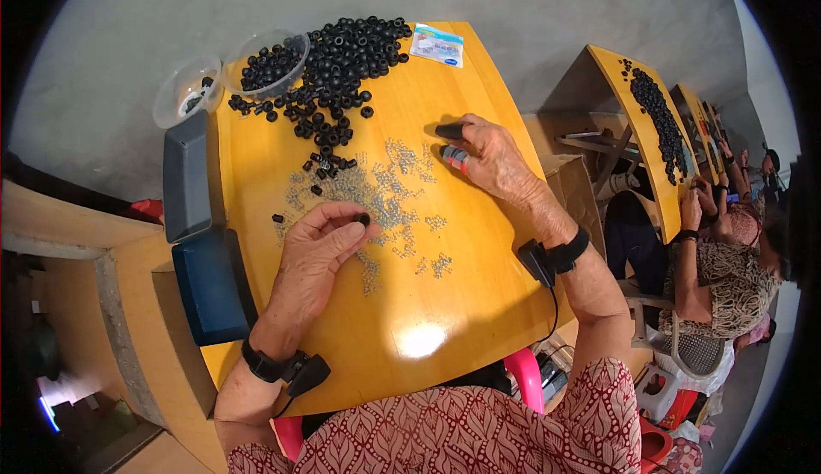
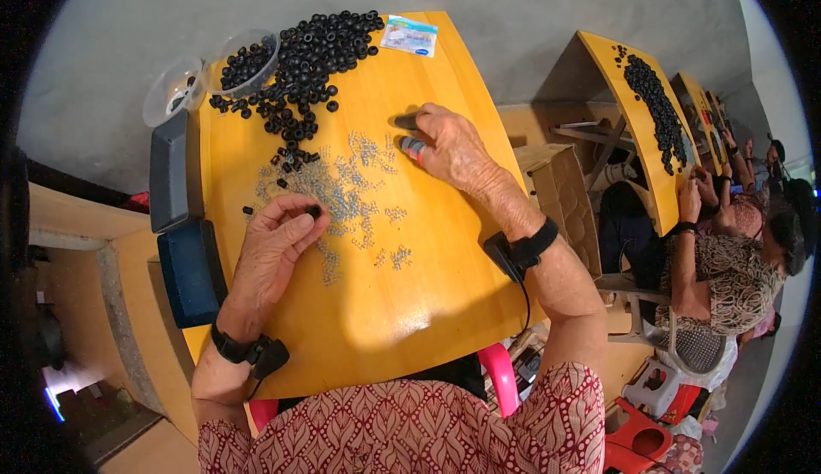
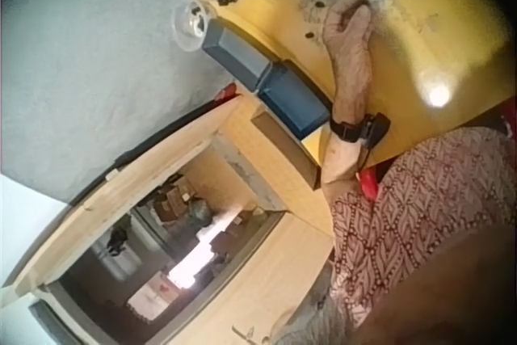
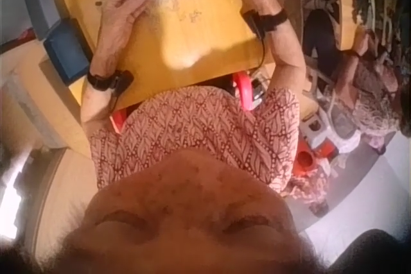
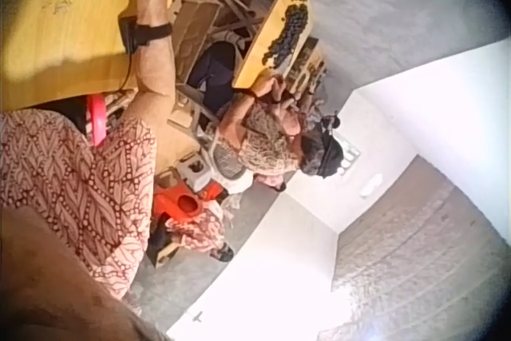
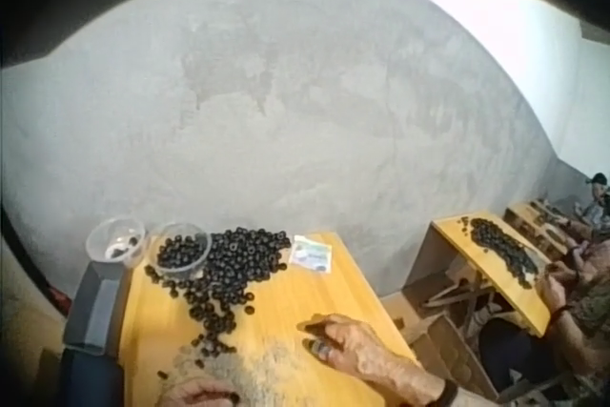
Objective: The person attaches small pins into black components one by one using a finger-held tool at a table.
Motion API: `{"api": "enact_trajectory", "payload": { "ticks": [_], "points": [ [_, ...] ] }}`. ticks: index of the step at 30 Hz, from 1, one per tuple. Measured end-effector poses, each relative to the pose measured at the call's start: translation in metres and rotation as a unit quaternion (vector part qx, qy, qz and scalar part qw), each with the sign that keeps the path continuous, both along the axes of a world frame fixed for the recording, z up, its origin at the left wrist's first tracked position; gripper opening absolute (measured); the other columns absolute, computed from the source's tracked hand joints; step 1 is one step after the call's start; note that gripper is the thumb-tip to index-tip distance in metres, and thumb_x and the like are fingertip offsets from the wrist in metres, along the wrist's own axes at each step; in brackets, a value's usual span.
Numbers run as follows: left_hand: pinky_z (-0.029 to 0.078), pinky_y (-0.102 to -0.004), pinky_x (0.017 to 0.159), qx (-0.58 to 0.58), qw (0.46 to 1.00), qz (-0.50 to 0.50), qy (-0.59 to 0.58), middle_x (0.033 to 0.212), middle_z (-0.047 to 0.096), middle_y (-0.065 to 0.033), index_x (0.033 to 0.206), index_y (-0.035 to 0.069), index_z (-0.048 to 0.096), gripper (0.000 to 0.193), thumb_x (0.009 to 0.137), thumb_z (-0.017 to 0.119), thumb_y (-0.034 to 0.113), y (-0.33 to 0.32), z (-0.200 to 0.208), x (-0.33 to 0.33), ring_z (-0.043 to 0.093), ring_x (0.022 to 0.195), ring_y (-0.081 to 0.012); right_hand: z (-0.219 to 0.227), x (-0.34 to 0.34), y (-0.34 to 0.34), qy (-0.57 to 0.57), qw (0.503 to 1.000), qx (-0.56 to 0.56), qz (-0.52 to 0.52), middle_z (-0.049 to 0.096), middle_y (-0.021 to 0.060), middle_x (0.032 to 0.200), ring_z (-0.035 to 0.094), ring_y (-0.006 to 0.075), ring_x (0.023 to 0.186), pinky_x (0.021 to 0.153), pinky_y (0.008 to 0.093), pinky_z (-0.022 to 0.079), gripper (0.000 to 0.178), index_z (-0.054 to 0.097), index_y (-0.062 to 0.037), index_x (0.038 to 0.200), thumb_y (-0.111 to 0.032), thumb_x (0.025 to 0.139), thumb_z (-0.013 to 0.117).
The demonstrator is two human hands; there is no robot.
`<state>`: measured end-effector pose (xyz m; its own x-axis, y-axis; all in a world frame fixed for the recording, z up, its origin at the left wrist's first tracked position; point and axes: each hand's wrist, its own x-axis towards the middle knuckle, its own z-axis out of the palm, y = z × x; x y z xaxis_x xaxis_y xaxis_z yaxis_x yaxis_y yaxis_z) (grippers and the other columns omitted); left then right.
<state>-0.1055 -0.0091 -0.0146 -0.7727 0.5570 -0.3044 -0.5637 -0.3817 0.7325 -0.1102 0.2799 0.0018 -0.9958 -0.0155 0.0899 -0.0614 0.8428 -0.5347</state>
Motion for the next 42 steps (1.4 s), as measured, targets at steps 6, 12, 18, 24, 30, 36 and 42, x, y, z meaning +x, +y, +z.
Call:
{"api": "enact_trajectory", "payload": {
  "ticks": [6,12,18,24,30,36,42],
  "points": [
    [0.053,-0.0294,0.090,-0.001,1.000,0.016,-0.011,0.101,0.065,-0.0103,0.107,-0.002,0.061,0.021,0.087,0.064,-0.001,-0.003,-0.003,0.001,0.065,0.095,-0.0207,-0.009,-0.003,-0.017,0.059,0.989,0.101,0.092,0.059,0.0129,0.097,0.059,0.0310,0.095,0.082,0.0386,0.051,0.024,0.066,0.0017,0.096,-0.009,0.075,0.071],
    [0.053,-0.0287,0.089,-0.019,0.999,0.038,0.019,0.101,0.065,-0.0097,0.107,-0.002,0.061,0.020,0.087,0.065,0.001,-0.005,-0.005,-0.004,0.065,0.094,-0.0195,-0.007,-0.002,-0.028,0.056,0.983,0.130,0.118,0.059,0.0132,0.096,0.059,0.0309,0.094,0.081,0.0392,0.052,0.025,0.065,0.0017,0.094,-0.005,0.071,0.071],
    [0.053,-0.0278,0.088,-0.025,0.998,0.056,0.024,0.101,0.065,-0.0092,0.106,-0.001,0.061,0.019,0.088,0.064,0.002,-0.006,-0.006,-0.007,0.065,0.092,-0.0190,-0.009,-0.004,-0.026,0.033,0.996,0.002,0.079,0.058,0.0131,0.093,0.061,0.0277,0.084,0.074,0.0321,0.051,0.024,0.062,0.0052,0.095,0.003,0.073,0.071],
    [0.053,-0.0284,0.088,-0.016,0.998,0.052,0.021,0.101,0.065,-0.0083,0.107,-0.001,0.061,0.019,0.088,0.064,0.001,-0.008,-0.010,-0.008,0.065,0.094,-0.0186,-0.008,0.005,-0.031,0.024,0.986,-0.155,0.054,0.055,0.0097,0.087,0.057,0.0224,0.077,0.073,0.0275,0.049,0.024,0.062,0.0046,0.098,0.008,0.074,0.068],
    [0.053,-0.0290,0.090,-0.015,0.998,0.051,0.021,0.101,0.064,-0.0075,0.106,-0.001,0.061,0.018,0.088,0.064,0.002,-0.007,-0.012,-0.009,0.064,0.095,-0.0182,-0.001,0.013,-0.032,0.061,0.983,-0.161,0.066,0.054,0.0078,0.083,0.055,0.0173,0.075,0.071,0.0259,0.047,0.022,0.063,0.0034,0.096,0.007,0.076,0.067],
    [0.053,-0.0286,0.089,-0.020,0.998,0.053,0.033,0.102,0.065,-0.0094,0.108,0.001,0.061,0.019,0.090,0.063,0.006,-0.006,-0.011,-0.008,0.065,0.095,-0.0188,-0.006,0.023,-0.022,0.041,0.987,-0.154,0.026,0.055,0.0087,0.076,0.055,0.0179,0.070,0.067,0.0267,0.047,0.016,0.064,0.0034,0.092,0.003,0.078,0.070],
    [0.053,-0.0284,0.089,-0.017,0.998,0.045,0.038,0.103,0.065,-0.0103,0.109,0.001,0.061,0.019,0.091,0.062,0.007,-0.006,-0.010,-0.009,0.065,0.095,-0.0189,0.000,0.030,-0.030,0.050,0.983,-0.167,0.054,0.061,0.0105,0.080,0.059,0.0167,0.073,0.066,0.0265,0.048,0.017,0.066,0.0029,0.095,0.000,0.079,0.072]
  ]
}}
